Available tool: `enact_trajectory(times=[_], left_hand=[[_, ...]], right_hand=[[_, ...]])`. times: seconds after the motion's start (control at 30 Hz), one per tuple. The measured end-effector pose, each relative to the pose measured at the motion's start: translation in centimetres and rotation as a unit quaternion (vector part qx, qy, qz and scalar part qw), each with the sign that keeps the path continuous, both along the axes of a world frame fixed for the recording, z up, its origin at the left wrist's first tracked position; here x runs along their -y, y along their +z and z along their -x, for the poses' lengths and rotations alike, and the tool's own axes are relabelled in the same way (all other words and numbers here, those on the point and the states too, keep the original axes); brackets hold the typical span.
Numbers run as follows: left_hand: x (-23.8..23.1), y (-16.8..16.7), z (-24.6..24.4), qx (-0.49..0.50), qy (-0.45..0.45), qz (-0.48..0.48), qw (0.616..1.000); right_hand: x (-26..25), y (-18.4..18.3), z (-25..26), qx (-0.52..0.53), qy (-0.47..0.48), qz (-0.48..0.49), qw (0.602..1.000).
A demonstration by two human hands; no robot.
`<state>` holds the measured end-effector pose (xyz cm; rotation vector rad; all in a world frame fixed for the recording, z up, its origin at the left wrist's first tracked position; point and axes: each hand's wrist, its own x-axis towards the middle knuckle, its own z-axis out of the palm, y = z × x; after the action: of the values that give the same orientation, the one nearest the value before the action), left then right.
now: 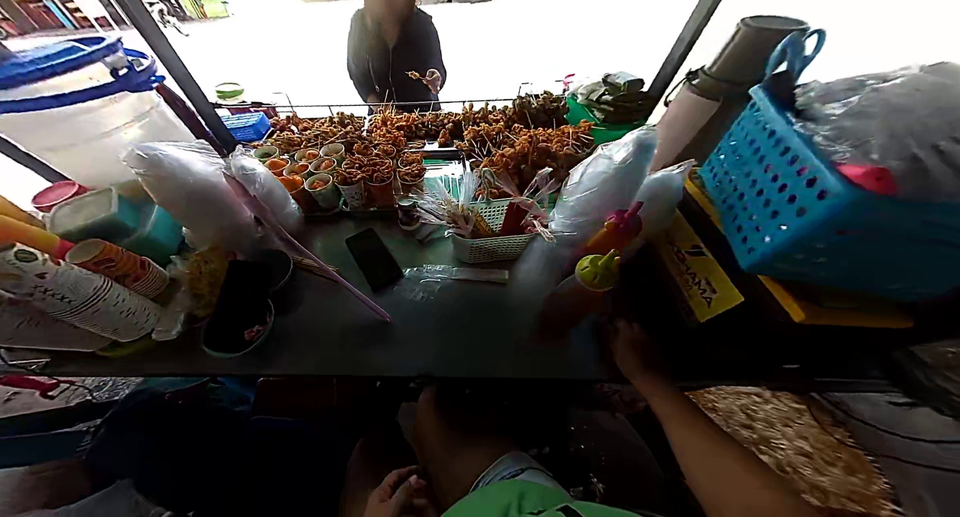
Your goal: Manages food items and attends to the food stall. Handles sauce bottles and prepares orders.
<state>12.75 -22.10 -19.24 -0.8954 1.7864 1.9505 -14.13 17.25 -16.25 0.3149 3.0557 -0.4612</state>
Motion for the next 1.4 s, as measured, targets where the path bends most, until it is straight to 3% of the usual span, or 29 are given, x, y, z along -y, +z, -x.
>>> enact_trajectory(times=[0.13,0.3,0.53,0.63,0.73,0.87,0.97,1.13,1.3,1.4], left_hand=[[0.5,-0.8,2.7,0.063,0.012,-0.037,0.997],[0.6,-2.6,5.2,0.085,0.018,-0.071,0.994],[1.6,-3.4,6.0,0.089,0.107,-0.223,0.965],[2.4,-3.3,5.5,0.076,0.125,-0.272,0.951],[3.3,-3.1,5.1,0.061,0.141,-0.291,0.944],[4.1,-3.3,5.0,0.042,0.163,-0.304,0.938],[4.1,-3.3,5.0,0.046,0.164,-0.313,0.934],[3.3,-3.9,5.4,0.058,0.155,-0.259,0.952],[2.5,-3.3,5.8,0.028,0.175,-0.176,0.968],[1.7,-3.0,5.4,-0.013,0.168,-0.110,0.979]], right_hand=[[1.8,-1.4,-4.1,-0.112,0.062,-0.020,0.992],[9.9,-3.1,-7.5,-0.206,0.230,0.035,0.951],[24.5,-0.7,-4.1,-0.089,0.402,0.089,0.907],[28.7,-0.3,-1.3,-0.029,0.412,0.092,0.906],[29.9,-0.7,-1.0,-0.013,0.408,0.095,0.908],[25.4,-1.2,-4.2,-0.036,0.450,0.127,0.883],[19.4,-2.0,-6.0,-0.074,0.431,0.124,0.891],[7.2,-3.3,-8.1,-0.121,0.327,0.103,0.931],[-4.3,-2.0,-5.5,-0.024,0.163,0.048,0.985],[-6.8,-1.1,-2.4,0.030,0.089,0.028,0.995]])
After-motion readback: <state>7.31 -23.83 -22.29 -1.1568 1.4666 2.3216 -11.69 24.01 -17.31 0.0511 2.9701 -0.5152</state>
